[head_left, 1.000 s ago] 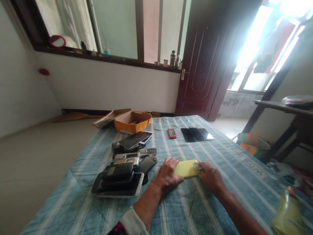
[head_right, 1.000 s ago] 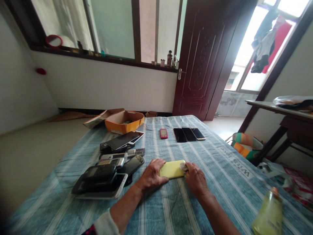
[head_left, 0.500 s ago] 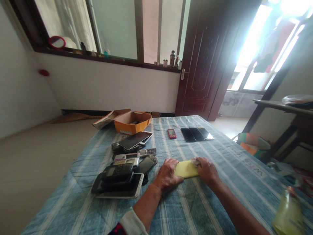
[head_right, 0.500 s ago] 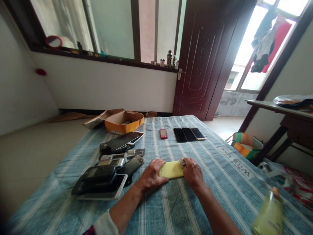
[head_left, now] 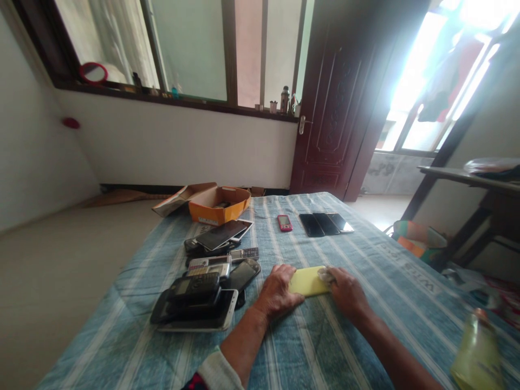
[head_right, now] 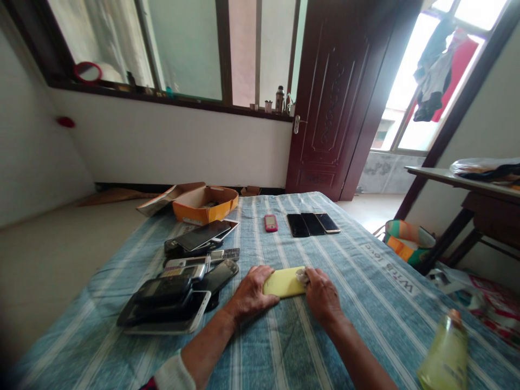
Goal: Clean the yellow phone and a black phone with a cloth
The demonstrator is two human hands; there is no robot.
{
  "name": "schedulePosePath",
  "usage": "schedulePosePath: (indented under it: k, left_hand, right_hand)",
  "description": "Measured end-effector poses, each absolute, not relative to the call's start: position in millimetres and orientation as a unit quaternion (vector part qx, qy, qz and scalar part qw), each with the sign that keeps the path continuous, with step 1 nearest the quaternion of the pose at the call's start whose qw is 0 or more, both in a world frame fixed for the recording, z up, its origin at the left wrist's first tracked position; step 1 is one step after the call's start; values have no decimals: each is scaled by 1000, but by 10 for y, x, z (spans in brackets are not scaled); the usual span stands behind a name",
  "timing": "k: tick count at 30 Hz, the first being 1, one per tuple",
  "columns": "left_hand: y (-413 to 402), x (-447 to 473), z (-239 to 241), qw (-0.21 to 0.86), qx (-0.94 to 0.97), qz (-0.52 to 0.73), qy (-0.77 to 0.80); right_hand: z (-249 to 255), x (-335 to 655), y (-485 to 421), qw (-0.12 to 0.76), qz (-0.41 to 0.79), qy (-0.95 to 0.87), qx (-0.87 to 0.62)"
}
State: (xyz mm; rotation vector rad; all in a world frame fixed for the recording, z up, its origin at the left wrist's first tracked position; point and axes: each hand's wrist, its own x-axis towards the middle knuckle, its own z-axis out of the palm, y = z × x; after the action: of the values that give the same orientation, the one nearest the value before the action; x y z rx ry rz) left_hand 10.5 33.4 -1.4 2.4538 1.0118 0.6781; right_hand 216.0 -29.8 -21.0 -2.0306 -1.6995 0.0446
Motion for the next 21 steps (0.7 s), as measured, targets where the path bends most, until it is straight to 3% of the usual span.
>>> schedulePosePath:
  k: [12,21]
  left_hand:
    - [329,84,14,215,876,239,361]
    - [357,109,-167,260,830,305,389]
  right_hand:
    - [-36,1791,208,182,3,-651,-737]
    - [-32,1551,156,252,47,-728,-636]
